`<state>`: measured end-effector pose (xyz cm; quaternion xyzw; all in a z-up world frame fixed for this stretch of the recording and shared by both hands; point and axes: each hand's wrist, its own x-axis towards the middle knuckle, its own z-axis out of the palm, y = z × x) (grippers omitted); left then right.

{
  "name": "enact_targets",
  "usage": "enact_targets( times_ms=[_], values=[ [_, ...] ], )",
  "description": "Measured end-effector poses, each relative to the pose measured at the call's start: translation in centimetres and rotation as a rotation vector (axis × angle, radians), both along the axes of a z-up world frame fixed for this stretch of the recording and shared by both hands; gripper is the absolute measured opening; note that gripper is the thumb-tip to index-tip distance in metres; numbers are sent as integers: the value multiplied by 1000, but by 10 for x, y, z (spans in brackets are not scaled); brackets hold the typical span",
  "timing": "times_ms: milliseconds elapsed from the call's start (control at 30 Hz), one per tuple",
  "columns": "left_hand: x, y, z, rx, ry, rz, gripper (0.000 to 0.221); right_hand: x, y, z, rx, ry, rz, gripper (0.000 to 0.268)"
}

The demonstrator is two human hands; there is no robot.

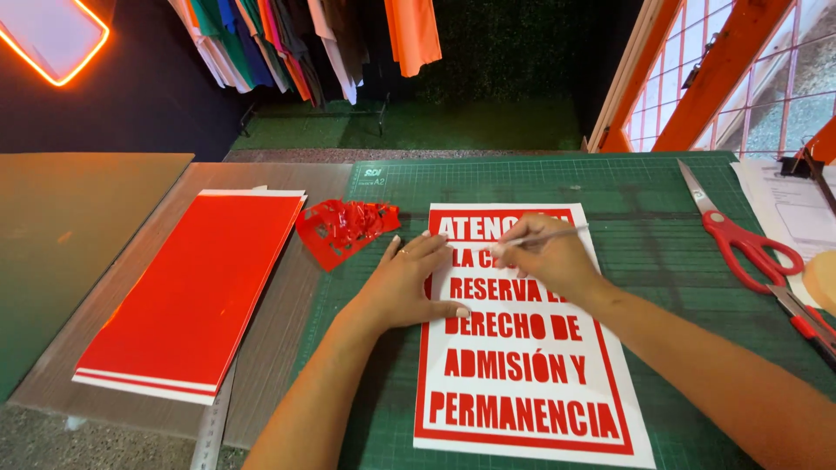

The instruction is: Weeding excess vinyl from a printed sign using a weeding tool

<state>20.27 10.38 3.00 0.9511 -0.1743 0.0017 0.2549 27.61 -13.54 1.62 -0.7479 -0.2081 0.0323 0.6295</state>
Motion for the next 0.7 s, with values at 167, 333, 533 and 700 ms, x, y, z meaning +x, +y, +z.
enact_targets(
  times_ms=[167, 333, 533, 700],
  values=[
    [1, 2, 6, 18, -12, -36, 85, 2, 5, -14, -42, -37, 86, 14],
    [1, 2, 7, 53, -38, -77, 83, -7, 7, -7, -115, -81, 77, 14],
    [2, 2, 11, 91, 13, -89, 80, -2, 5, -20, -68, -203, 103, 11],
    [3, 5, 6, 88, -10, -86, 79, 0, 8, -24, -177, -343, 161, 14]
  ],
)
